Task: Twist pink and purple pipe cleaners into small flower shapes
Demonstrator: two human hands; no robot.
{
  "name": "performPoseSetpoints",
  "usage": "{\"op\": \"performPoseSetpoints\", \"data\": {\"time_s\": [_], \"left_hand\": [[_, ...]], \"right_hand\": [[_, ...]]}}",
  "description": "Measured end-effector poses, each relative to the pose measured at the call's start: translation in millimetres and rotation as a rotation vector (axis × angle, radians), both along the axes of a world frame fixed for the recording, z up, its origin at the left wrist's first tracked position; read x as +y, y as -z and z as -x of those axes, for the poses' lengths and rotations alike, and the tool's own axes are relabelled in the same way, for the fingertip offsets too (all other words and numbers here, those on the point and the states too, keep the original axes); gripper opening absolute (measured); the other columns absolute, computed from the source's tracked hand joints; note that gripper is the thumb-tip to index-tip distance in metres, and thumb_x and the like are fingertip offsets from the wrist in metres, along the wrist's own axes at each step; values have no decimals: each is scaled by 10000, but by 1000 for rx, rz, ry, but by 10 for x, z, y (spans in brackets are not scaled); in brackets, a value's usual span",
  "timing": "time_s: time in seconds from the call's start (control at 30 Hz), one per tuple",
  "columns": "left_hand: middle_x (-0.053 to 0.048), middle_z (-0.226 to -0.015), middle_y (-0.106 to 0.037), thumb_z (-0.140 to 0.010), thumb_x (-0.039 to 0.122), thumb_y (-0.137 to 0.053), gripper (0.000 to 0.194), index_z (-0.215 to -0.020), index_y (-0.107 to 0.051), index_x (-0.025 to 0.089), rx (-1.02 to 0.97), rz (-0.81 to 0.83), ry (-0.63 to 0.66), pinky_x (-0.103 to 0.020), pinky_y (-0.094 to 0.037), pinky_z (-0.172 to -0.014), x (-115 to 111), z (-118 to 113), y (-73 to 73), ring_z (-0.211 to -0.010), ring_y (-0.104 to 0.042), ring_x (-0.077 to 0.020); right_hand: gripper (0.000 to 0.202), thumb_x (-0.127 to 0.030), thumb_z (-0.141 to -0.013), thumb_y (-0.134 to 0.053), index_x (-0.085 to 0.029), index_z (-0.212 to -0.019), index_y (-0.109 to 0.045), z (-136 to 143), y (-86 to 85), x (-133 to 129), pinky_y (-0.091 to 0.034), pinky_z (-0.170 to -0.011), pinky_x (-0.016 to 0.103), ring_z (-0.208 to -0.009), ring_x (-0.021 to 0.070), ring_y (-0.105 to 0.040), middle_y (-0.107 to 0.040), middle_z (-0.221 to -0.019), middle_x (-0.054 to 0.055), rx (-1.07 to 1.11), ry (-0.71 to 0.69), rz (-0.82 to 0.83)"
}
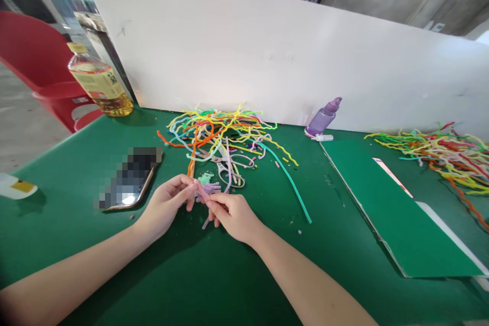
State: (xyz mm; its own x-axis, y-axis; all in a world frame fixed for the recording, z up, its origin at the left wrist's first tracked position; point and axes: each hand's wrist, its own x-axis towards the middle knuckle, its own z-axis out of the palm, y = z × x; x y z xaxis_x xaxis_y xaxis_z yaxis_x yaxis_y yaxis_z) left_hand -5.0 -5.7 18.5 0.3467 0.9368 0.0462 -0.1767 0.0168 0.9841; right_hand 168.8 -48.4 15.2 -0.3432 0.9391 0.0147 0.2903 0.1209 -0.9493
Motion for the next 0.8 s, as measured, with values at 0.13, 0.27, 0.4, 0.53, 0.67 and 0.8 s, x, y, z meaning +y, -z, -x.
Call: {"op": "performPoseSetpoints", "data": {"time_s": [0.13,0.27,0.4,0.53,0.67,0.8], "left_hand": [[6,-667,-620,-810,264,-606,123,-752,-560,166,-7,10,-9,-204,-387,-526,0,4,-1,-489,-477,-77],[18,-613,-603,-825,291,-584,120,-788,-571,177,-7,34,39,-207,-375,-519,15,7,12,-475,-467,-84],[44,-498,-523,-855,343,-528,192,-816,-629,184,55,0,91,-229,-369,-531,34,20,52,-419,-418,-86],[35,-475,-489,-880,353,-477,296,-758,-679,174,167,-98,124,-267,-405,-671,39,39,84,-477,-448,-104],[23,-554,-535,-873,354,-488,307,-735,-681,159,177,-71,143,-253,-411,-622,36,43,91,-474,-427,-86],[30,-560,-505,-866,359,-501,318,-700,-666,142,153,-27,137,-217,-374,-521,32,30,73,-456,-398,-69]], "right_hand": [[292,-352,-919,-386,-156,-908,-602,-3,11,-3,-430,-528,214,-535,80,-507,-559,-681,-1,12,-7,1],[292,-362,-911,-402,-153,-915,-606,-6,30,0,-425,-515,215,-517,79,-491,-540,-654,-8,19,4,-3],[300,-367,-907,-410,-148,-975,-603,-7,44,3,-431,-524,218,-531,82,-494,-531,-655,-7,58,19,10],[294,-358,-906,-417,-144,-969,-609,-13,48,-3,-426,-524,218,-527,81,-486,-522,-641,-9,77,0,21],[294,-352,-907,-424,-144,-969,-622,-23,43,-6,-380,-488,204,-502,73,-453,-490,-601,-21,60,-13,48],[293,-355,-906,-431,-145,-972,-625,-15,29,9,-347,-469,200,-486,65,-417,-472,-595,-28,46,-25,60]]}}
